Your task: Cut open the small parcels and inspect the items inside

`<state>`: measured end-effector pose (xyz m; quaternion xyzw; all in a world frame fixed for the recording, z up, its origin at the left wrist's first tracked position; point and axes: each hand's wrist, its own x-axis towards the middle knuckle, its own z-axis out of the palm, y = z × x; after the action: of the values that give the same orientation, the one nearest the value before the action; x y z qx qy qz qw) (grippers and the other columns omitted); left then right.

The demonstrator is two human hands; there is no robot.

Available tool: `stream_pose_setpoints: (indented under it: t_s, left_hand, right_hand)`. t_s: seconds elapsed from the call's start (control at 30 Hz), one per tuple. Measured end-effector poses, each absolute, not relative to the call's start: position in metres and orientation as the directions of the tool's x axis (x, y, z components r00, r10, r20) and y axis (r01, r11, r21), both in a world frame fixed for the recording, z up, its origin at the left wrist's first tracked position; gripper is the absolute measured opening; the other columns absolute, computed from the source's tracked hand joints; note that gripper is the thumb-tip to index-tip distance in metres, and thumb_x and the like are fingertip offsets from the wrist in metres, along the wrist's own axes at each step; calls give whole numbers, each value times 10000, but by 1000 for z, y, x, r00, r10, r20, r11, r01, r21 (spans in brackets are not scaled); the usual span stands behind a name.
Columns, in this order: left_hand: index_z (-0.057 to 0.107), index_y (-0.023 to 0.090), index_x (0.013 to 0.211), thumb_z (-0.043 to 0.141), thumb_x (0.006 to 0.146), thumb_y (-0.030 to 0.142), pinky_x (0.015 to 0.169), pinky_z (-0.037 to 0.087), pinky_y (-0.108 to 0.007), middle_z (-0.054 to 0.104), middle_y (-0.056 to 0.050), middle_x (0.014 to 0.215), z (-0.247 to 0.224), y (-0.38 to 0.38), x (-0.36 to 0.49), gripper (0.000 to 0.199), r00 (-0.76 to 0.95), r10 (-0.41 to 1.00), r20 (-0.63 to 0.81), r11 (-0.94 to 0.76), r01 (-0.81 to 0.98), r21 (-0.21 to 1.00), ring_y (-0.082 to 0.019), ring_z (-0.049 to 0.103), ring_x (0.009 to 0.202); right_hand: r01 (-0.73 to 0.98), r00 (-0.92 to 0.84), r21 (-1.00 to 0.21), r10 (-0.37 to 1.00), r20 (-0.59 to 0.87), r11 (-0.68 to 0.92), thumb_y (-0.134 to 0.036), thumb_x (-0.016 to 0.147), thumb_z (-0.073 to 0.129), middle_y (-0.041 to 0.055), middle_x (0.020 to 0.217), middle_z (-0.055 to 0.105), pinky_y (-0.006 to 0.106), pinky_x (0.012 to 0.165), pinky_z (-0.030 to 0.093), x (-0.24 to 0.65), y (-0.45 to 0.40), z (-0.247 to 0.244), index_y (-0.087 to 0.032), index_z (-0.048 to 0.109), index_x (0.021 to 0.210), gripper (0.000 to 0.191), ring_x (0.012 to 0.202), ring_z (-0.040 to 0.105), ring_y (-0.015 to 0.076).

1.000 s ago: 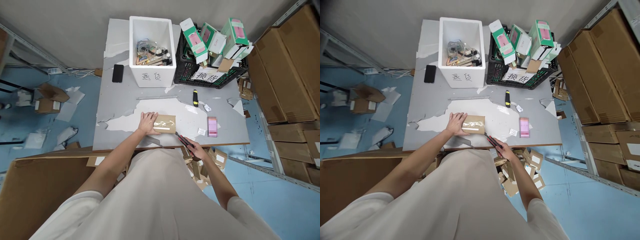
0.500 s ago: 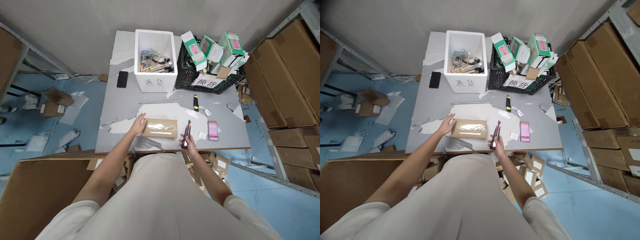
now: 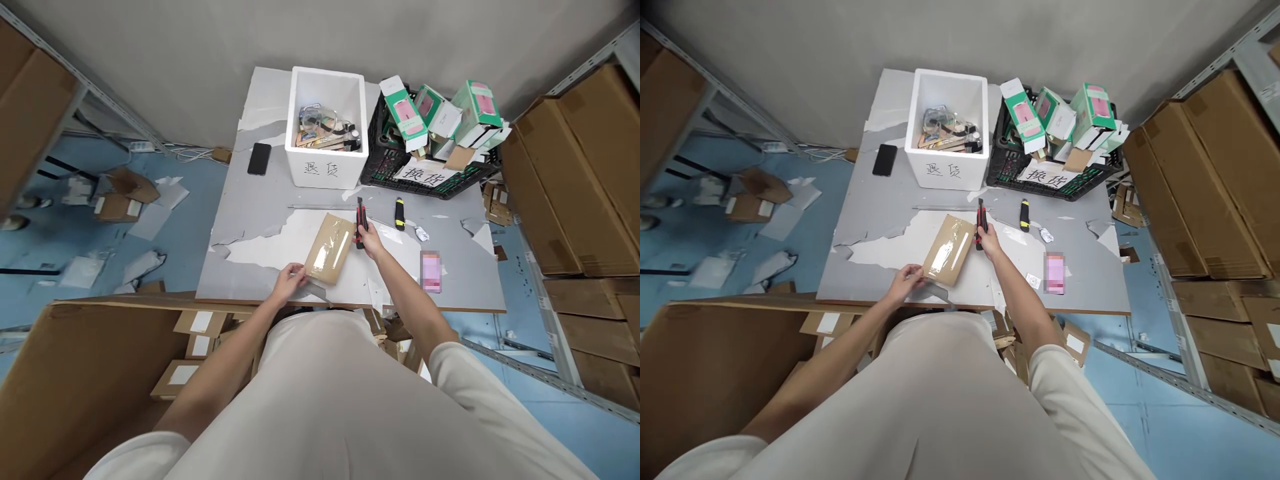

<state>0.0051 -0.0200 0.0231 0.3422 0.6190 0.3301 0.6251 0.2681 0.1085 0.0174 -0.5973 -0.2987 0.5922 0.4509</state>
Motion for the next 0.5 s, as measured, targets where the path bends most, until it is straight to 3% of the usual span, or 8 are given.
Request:
stream_pose_setpoints:
  t_s: [0.13, 0.23, 0.37, 0.5]
  left_hand:
    - [545, 200, 909, 687, 664, 560, 792, 552, -374, 608, -16, 837, 17, -42, 24, 458, 61, 827, -559, 561, -13, 828, -168, 659, 762]
    - [556, 188, 903, 661, 688, 557, 757, 543, -382, 625, -35, 842, 12, -45, 25, 440, 26, 844, -536, 530, 114, 840, -175, 643, 724]
    - [556, 173, 1007, 694, 667, 498, 817, 519, -396, 643, -99, 1015, 10, -31, 15, 490, -4, 866, -500, 477, 309, 823, -216, 643, 867]
    - [523, 174, 1158, 692, 691, 457, 882, 493, -406, 574, -145, 1241, 15, 15, 9, 571, -13, 906, -424, 390, 420, 819, -252, 609, 1035]
  right_hand:
    - [-104, 78, -897, 895, -439, -430, -345, 788, 626, -28, 817, 568, 224, 554, 498, 252, 128, 16, -232, 462, 966, 267, 613, 525, 76]
    - [-111, 83, -899, 897, -433, -424, -322, 794, 608, -9, 907, 586, 225, 559, 502, 244, 124, 16, -230, 460, 977, 252, 625, 533, 70]
    - [-133, 155, -920, 909, -387, -369, -373, 783, 613, 24, 1116, 587, 227, 566, 519, 252, 94, 21, -242, 449, 1021, 317, 701, 568, 77]
    - [-177, 190, -914, 899, -395, -364, -457, 739, 662, 37, 1082, 626, 215, 504, 492, 269, 31, 27, -220, 508, 1035, 409, 640, 548, 74]
